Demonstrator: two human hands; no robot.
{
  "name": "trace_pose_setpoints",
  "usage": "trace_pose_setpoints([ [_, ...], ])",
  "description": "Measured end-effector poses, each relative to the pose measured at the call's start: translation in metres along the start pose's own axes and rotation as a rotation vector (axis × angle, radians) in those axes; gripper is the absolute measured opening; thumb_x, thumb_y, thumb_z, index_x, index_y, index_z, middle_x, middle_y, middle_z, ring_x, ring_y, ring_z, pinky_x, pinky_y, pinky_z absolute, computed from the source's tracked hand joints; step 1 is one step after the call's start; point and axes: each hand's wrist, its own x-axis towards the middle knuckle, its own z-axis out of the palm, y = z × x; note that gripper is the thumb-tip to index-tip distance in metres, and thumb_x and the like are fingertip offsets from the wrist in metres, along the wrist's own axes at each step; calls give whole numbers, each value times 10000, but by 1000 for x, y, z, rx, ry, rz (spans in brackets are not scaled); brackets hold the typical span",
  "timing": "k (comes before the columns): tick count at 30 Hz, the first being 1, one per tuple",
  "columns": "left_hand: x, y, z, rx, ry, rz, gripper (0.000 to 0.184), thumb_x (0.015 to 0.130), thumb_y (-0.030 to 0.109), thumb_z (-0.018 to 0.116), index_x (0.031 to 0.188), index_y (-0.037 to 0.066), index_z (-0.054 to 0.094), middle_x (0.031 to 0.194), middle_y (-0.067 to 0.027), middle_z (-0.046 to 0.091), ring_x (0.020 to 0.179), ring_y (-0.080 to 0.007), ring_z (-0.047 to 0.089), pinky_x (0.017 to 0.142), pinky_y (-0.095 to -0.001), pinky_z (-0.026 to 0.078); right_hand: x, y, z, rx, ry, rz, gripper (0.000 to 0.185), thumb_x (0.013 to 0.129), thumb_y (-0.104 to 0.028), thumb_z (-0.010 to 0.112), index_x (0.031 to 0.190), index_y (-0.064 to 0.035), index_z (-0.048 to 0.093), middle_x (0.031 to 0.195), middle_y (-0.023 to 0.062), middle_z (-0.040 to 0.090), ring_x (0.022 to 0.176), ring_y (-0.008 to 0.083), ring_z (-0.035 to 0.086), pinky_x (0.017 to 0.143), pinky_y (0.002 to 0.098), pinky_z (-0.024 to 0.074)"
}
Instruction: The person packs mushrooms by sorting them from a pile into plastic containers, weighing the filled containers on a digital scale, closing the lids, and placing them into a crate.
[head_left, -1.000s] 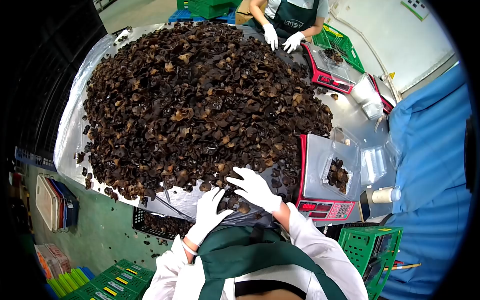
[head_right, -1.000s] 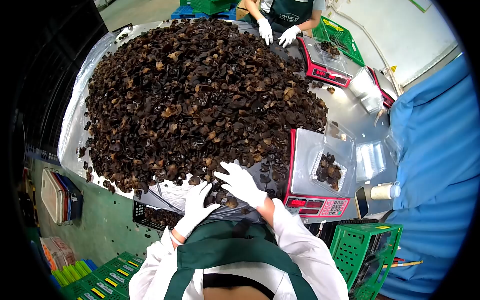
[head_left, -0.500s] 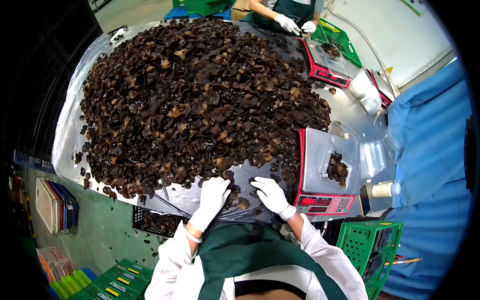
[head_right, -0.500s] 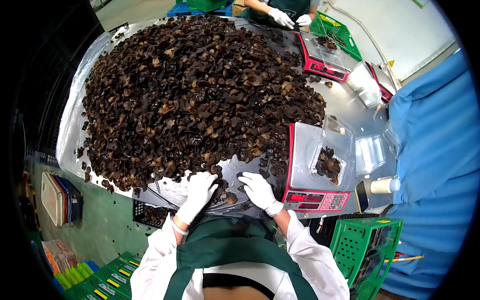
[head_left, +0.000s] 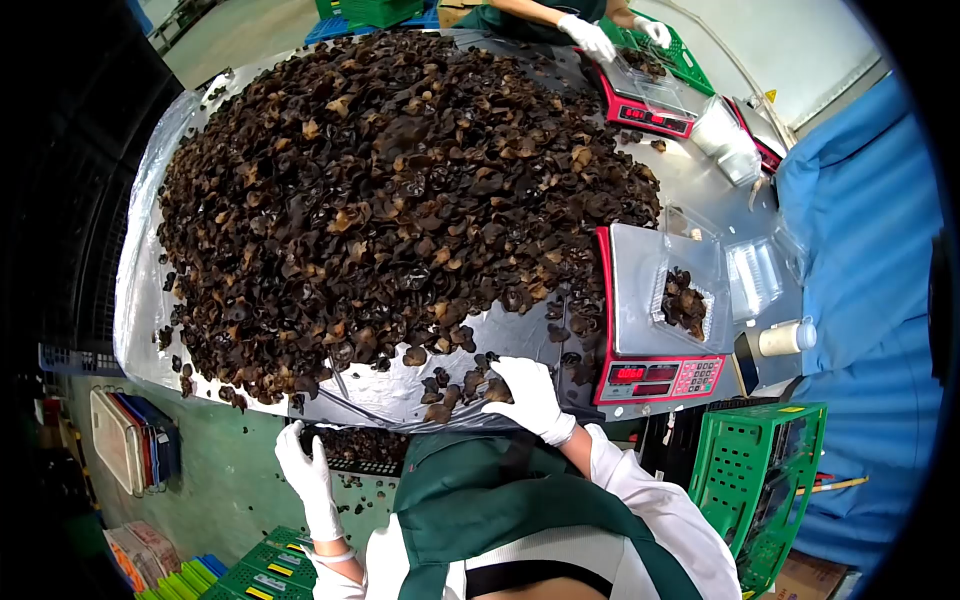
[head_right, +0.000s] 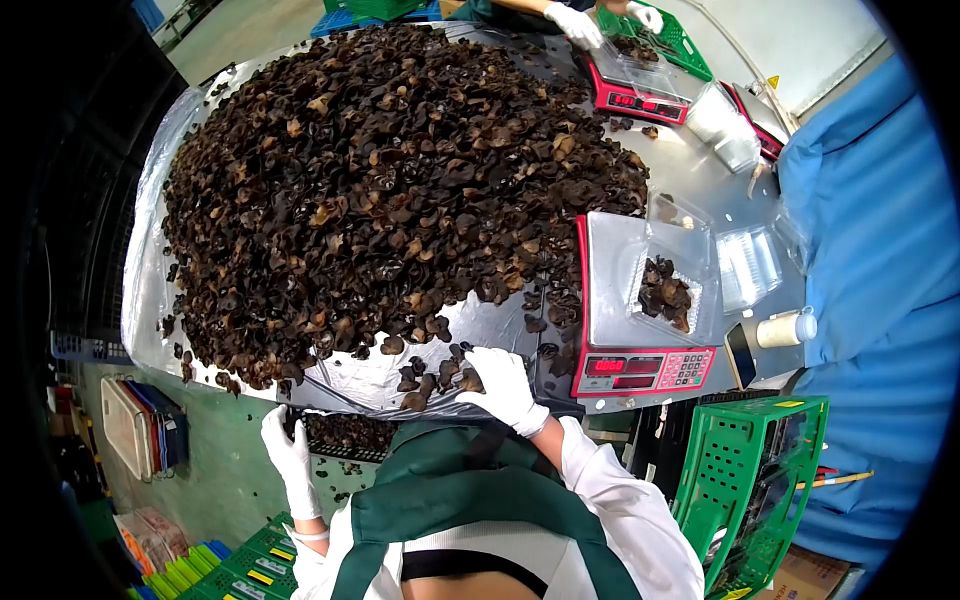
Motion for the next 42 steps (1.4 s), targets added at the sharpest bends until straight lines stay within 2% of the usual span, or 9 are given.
trace_pose_setpoints([
  [5,-5,50,25,-301,-58,203,338,757,137,728,1066,54,618,1017,-108,618,984,-282,557,888,-377,440,3,14,7,-42,-28,-3,527,768,-388,686,1181,-85,560,1156,109,568,1073,289,523,900,393,404],
  [8,-5,86,57,-405,-219,415,477,727,276,756,1128,65,608,1025,-132,613,975,-315,560,878,-399,450,10,23,4,66,129,-49,342,758,-200,717,1052,-81,590,1027,101,592,933,281,585,778,352,488],
  [13,1,123,93,-289,-306,656,667,746,395,711,1313,104,512,1271,-167,518,1081,-346,504,908,-440,414,26,24,-17,266,206,185,316,747,-137,729,1018,-64,583,922,113,584,852,297,618,750,346,503],
  [21,19,127,124,-351,-415,720,360,725,160,702,1067,82,622,1153,-119,573,1032,-313,537,831,-396,458,99,40,-34,-98,56,20,571,765,-181,660,1306,-107,494,1253,137,526,1115,312,531,919,378,469],
  [26,25,132,117,-657,-450,425,239,754,64,650,990,46,616,1086,-119,594,1046,-282,552,918,-364,442,123,39,-11,-220,-9,26,604,751,-159,660,1330,-171,488,1297,166,489,1091,330,511,882,380,487],
  [30,28,127,98,-883,-578,196,221,795,42,637,1013,41,607,1065,-94,614,1014,-218,580,917,-322,435,88,36,-11,-172,53,-153,380,772,-78,548,1141,-157,598,1102,56,557,967,241,540,760,316,517],
  [37,34,123,68,-1628,-989,-641,277,930,326,538,1057,90,608,1105,-53,633,979,-140,574,832,-277,441,47,39,-46,306,-63,-23,361,825,-95,558,1183,-112,601,1101,102,596,1033,279,567,869,337,482],
  [39,35,119,80,-1606,-999,-688,291,949,373,504,1032,114,608,1106,-55,636,965,-148,589,793,-272,444,52,38,-58,469,-76,173,451,802,-114,591,1249,-70,549,1074,122,595,1001,300,585,902,353,458],
  [42,37,124,85,-1578,-974,-642,233,941,308,539,1019,98,604,1039,-39,643,922,-136,595,768,-262,446,51,50,-57,294,-97,158,519,794,-175,647,1286,-69,524,1141,129,586,1048,278,566,932,359,440],
])
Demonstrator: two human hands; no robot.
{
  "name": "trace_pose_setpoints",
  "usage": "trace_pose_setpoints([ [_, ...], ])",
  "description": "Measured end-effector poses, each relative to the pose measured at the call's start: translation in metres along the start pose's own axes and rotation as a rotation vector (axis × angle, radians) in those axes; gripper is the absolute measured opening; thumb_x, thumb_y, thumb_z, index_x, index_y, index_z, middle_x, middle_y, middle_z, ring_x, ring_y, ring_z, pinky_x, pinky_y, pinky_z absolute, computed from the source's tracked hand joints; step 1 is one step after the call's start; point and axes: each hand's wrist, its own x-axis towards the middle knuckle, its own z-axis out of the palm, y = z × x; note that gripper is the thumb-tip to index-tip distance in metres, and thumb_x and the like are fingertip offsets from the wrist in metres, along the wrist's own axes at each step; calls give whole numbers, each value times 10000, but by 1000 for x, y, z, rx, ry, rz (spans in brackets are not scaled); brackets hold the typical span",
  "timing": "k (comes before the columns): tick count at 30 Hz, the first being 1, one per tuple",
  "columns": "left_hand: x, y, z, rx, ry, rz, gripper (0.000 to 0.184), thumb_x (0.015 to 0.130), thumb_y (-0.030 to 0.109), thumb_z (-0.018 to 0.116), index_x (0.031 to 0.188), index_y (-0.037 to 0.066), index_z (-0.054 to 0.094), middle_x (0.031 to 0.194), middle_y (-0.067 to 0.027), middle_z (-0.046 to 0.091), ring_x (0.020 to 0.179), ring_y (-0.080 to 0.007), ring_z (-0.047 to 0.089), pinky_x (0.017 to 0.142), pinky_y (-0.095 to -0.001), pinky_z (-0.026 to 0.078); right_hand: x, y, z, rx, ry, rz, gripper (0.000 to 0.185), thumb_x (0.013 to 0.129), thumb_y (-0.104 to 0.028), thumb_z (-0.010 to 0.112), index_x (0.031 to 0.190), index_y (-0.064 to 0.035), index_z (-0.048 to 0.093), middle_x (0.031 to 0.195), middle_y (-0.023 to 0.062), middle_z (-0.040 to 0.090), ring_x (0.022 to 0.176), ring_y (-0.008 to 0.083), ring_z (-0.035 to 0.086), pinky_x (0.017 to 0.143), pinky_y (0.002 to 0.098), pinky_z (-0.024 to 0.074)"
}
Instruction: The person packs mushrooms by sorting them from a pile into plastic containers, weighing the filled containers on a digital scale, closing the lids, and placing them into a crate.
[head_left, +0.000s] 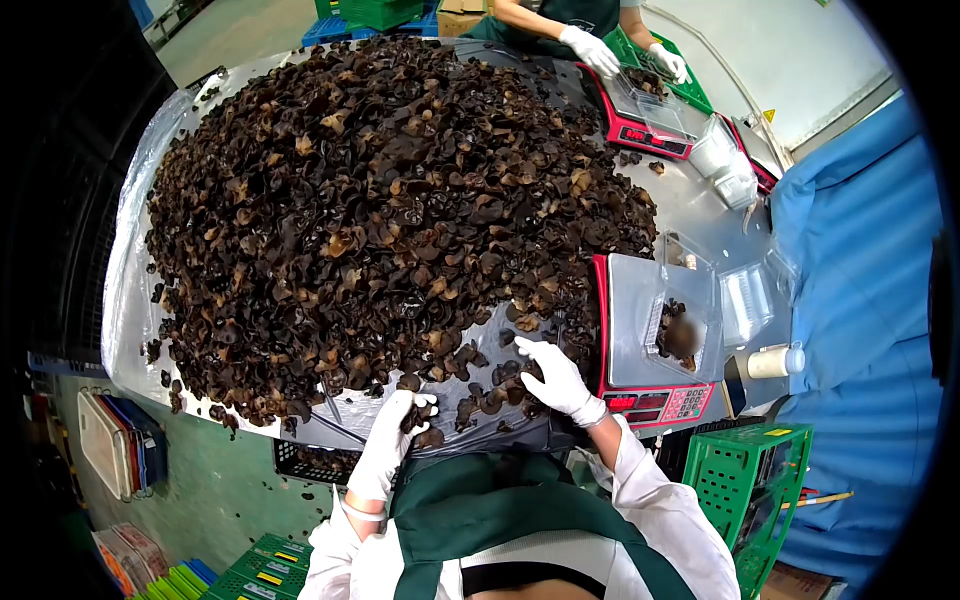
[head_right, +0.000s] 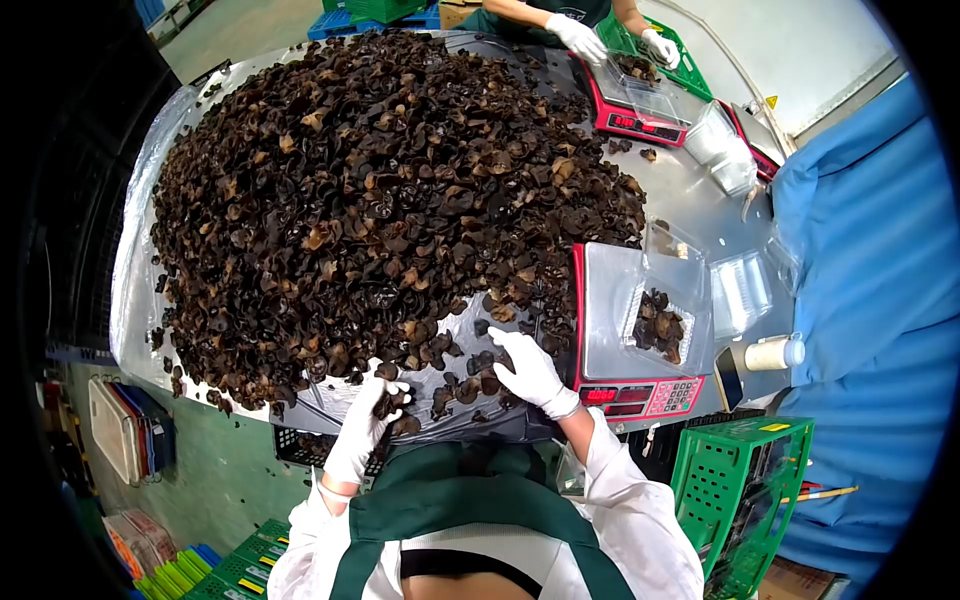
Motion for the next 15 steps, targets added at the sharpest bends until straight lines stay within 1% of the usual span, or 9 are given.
trace_pose_setpoints([
  [1,3,0,1,2,0,0,233,941,308,539,1019,98,604,1039,-39,643,922,-136,595,768,-262,446,-1,2,4,1,2,0,519,794,-175,647,1286,-69,524,1141,129,586,1048,278,566,932,359,440],
  [3,12,-2,2,350,-4,126,181,897,189,603,1036,72,605,986,-26,635,913,-120,583,776,-253,450,-3,1,13,-324,42,-140,617,777,-357,690,1296,-76,511,1206,133,558,1129,310,515,928,398,428],
  [4,15,-5,4,521,-9,260,214,848,91,635,1056,46,607,957,-20,626,899,-110,570,798,-251,455,-5,-1,18,-352,27,-131,730,734,-497,697,1303,-80,509,1261,144,532,1153,324,495,923,419,419],
  [5,15,-5,7,769,8,349,264,817,87,659,1073,43,610,967,-38,623,896,-146,580,829,-274,461,-6,-5,23,-344,6,-112,786,708,-563,684,1310,-90,505,1269,144,520,1171,330,477,937,424,397],
  [7,20,-15,14,1080,6,616,295,783,100,685,1066,52,616,969,-74,611,908,-210,589,840,-306,467,-10,-16,37,-408,-16,-147,811,698,-605,664,1313,-102,503,1288,141,500,1194,342,448,957,438,370],
  [8,22,-19,18,1183,-13,664,324,757,117,708,1064,62,620,976,-104,596,936,-267,586,841,-336,471,-14,-14,48,-427,-13,-177,814,702,-621,645,1321,-114,497,1307,140,480,1210,349,425,972,444,349],
  [11,28,-30,29,1378,-107,742,434,713,208,757,1094,73,600,988,-106,573,958,-288,559,826,-362,475,-15,-7,61,-425,6,-247,455,768,-405,671,1096,-103,584,1214,107,523,1109,308,493,898,423,410],
  [12,29,-31,33,1520,-126,818,477,692,249,763,1103,76,594,958,-100,559,930,-283,547,797,-369,478,-14,-4,62,-425,5,-253,455,768,-405,671,1096,-103,584,1214,107,523,1109,308,493,898,423,410],
  [15,34,-35,32,1657,-132,855,367,717,222,732,1039,84,621,908,-77,548,885,-267,541,757,-370,479,-6,-2,60,-232,150,-152,230,759,-162,657,958,-98,562,1058,71,558,887,282,569,744,364,501],
])
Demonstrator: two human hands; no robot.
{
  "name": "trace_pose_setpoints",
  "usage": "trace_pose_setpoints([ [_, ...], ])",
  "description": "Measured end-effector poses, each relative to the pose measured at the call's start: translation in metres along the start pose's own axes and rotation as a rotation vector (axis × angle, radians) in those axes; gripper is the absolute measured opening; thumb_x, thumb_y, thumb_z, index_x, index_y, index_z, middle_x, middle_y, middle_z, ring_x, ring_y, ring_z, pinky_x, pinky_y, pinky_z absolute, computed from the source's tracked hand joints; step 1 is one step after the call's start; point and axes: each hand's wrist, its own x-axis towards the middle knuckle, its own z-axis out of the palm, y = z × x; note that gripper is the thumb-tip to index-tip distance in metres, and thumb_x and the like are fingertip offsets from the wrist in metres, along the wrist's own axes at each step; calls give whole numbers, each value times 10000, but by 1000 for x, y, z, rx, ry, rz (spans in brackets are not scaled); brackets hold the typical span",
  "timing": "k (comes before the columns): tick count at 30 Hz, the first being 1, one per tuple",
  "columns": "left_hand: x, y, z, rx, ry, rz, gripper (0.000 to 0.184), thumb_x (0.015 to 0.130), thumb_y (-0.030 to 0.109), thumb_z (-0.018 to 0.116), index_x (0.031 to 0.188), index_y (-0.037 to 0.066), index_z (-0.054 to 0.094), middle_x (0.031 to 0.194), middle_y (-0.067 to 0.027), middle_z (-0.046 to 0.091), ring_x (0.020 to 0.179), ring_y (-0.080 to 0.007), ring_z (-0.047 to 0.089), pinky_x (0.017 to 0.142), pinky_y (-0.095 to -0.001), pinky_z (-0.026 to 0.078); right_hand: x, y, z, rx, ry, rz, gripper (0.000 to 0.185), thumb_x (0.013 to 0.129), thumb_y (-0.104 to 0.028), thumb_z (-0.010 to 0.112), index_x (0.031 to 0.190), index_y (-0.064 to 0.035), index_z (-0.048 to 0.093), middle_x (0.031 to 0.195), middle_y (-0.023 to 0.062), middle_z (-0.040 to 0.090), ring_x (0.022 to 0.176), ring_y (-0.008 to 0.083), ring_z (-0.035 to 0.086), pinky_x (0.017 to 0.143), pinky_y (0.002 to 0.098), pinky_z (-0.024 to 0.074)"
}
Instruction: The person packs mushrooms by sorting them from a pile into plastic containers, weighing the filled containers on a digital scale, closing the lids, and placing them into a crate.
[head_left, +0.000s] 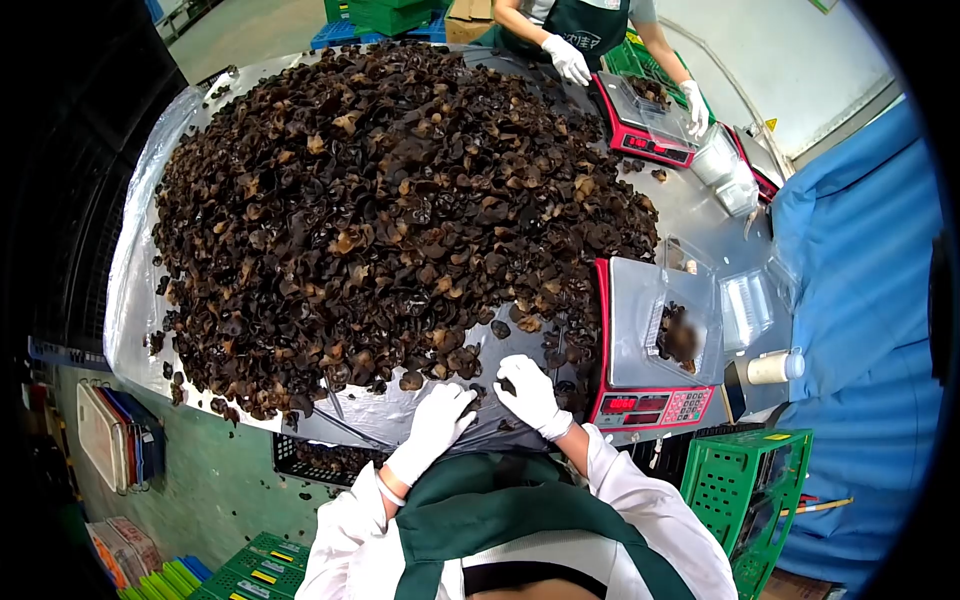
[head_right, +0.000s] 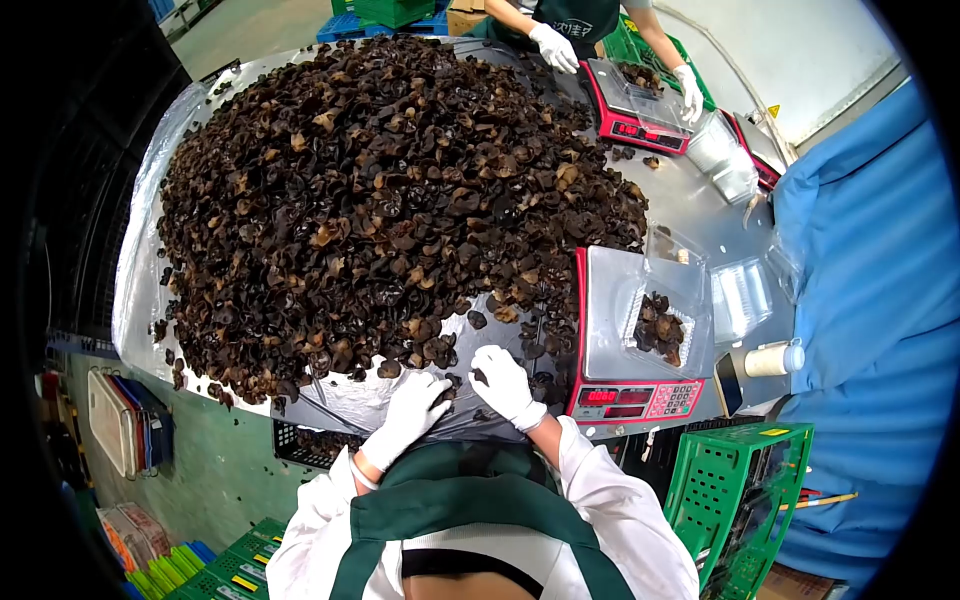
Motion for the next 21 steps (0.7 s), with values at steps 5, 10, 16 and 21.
trace_pose_setpoints([
  [5,-10,-7,2,-184,79,-118,254,763,169,688,997,85,634,905,-81,576,887,-280,567,781,-360,479,34,-23,-8,38,-50,1,374,781,-161,634,1148,-128,572,1104,75,550,981,274,558,794,367,505],
  [10,-19,-13,-15,-859,92,-562,188,855,126,628,1017,30,630,933,-51,642,875,-146,591,804,-283,462,43,-34,19,-41,-250,91,593,776,-277,687,1319,-157,482,1264,87,493,1096,280,531,861,355,497],
  [16,-28,-16,-35,-1551,200,-755,290,894,160,568,1170,72,571,1024,-51,634,877,-152,595,779,-277,484,48,-8,34,68,-87,13,419,778,-213,685,1176,-126,587,1136,92,583,986,273,592,832,356,502],
  [21,-22,0,-61,-1694,229,-817,413,905,252,557,1301,137,523,1201,-29,590,1063,-176,571,849,-348,496,49,2,13,1285,-312,537,292,879,-168,615,1150,-69,569,952,34,614,778,119,612,614,248,502],
])
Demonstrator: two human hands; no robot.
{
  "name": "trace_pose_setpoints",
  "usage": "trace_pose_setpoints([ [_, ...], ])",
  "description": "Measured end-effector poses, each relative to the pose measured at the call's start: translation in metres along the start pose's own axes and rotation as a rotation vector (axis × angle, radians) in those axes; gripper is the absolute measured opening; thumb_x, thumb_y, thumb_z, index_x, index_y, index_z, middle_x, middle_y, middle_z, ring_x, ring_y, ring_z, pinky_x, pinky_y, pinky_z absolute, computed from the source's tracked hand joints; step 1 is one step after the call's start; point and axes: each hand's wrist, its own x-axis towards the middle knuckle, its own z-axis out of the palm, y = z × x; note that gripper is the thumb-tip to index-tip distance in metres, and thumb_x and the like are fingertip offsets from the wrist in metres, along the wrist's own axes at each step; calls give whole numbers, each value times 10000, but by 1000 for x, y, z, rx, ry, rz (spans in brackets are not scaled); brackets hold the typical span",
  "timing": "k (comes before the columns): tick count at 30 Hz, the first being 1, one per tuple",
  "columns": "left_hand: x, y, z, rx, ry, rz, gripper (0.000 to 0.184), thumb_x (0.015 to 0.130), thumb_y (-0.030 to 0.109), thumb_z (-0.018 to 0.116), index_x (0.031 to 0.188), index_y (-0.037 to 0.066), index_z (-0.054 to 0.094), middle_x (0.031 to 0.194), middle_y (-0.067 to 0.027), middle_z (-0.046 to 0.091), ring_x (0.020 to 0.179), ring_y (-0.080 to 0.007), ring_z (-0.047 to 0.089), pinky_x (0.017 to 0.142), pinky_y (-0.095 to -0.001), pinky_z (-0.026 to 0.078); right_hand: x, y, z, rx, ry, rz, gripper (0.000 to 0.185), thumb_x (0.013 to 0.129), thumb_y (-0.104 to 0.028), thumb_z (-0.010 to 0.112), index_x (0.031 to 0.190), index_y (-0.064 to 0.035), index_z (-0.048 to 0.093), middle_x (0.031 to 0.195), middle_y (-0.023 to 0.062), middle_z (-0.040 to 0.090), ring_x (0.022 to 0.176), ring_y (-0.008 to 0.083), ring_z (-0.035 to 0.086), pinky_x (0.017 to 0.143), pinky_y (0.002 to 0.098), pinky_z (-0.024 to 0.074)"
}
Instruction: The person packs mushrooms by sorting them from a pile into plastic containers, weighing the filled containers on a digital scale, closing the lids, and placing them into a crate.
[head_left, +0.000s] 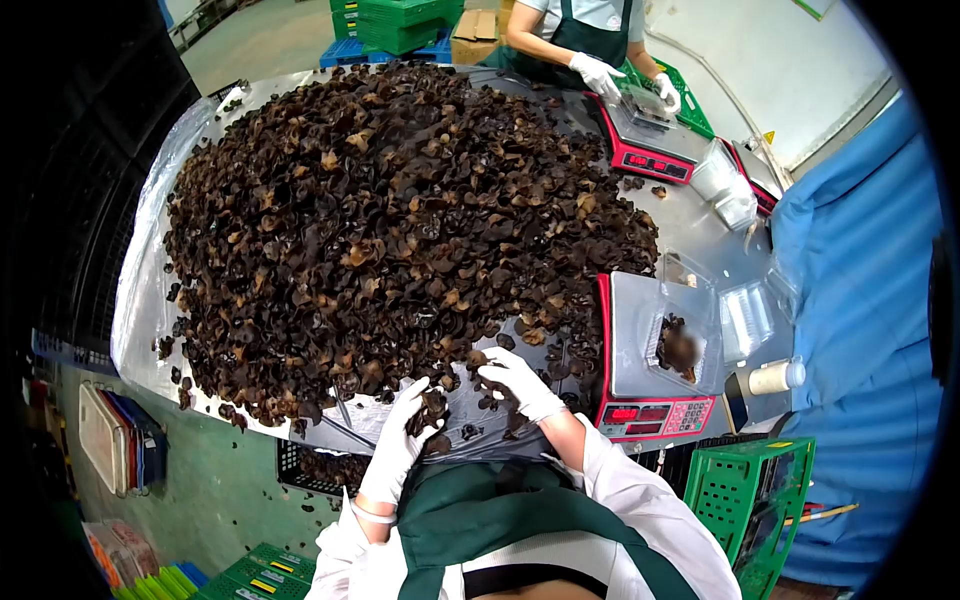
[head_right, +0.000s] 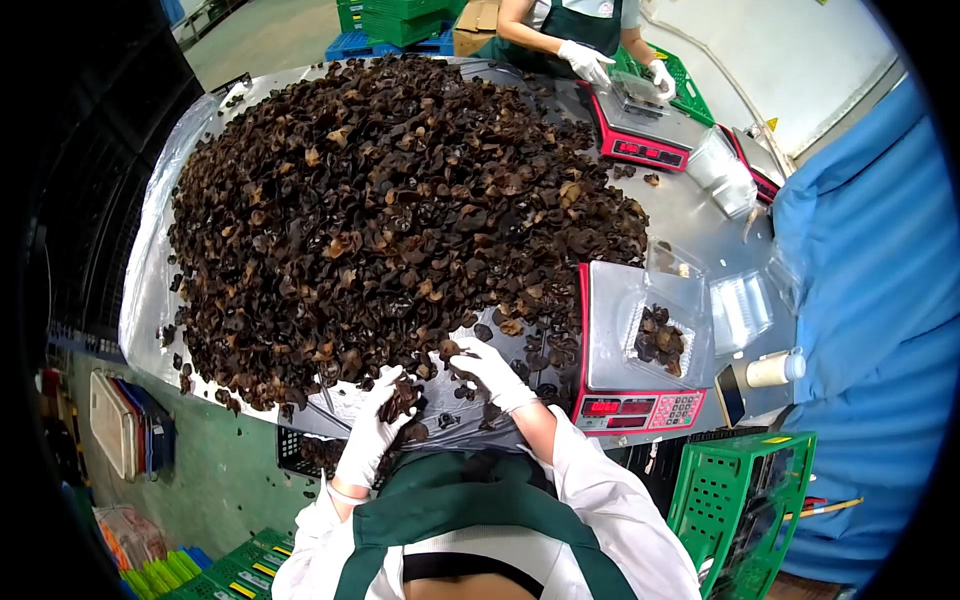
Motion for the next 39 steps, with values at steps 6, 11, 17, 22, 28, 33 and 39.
trace_pose_setpoints([
  [6,17,0,25,-250,-140,51,410,967,173,432,1359,58,448,1242,-100,559,1107,-238,563,931,-432,496,-30,-7,12,995,-115,61,380,1017,-247,361,1379,-142,404,1090,100,609,806,188,614,503,244,466],
  [11,25,-5,55,-372,-228,-46,470,970,275,392,1394,72,403,1311,-123,510,1213,-290,481,1026,-502,370,-54,-21,11,984,-40,-49,389,1021,-286,339,1372,-133,408,1056,103,615,782,194,600,481,247,445],
  [17,42,-17,105,-374,-357,-115,505,958,331,418,1407,101,387,1355,-98,487,1286,-300,424,1048,-494,330,-102,-58,-28,674,124,-198,329,983,-206,440,1286,-82,410,1056,106,600,762,172,600,468,240,440],
  [22,62,-30,188,-95,-398,-38,396,935,213,523,1312,92,510,1205,-61,582,1105,-202,555,899,-355,491,-170,-129,-91,173,448,-372,286,894,-78,519,1173,-16,504,854,50,569,583,85,507,470,217,412],
  [28,83,-70,293,163,-473,92,346,930,193,555,1257,80,536,1155,-32,587,1042,-131,549,913,-292,426,-214,-164,-176,-780,738,-568,291,809,-106,665,1075,-8,596,988,78,622,921,181,600,829,309,480],
  [33,135,-132,326,794,-364,792,183,861,138,615,1024,113,695,1020,-92,645,1023,-253,560,980,-364,380,-217,-160,-210,-1085,741,-612,300,779,-144,684,1059,-59,621,1046,112,613,980,277,610,883,342,476],
  [39,151,-153,300,597,-310,602,283,957,221,512,1143,29,603,1136,-120,613,1059,-217,553,960,-366,412,-226,-153,-220,-507,775,-559,216,917,-139,537,1088,-36,621,993,106,662,953,226,627,881,311,463],
])
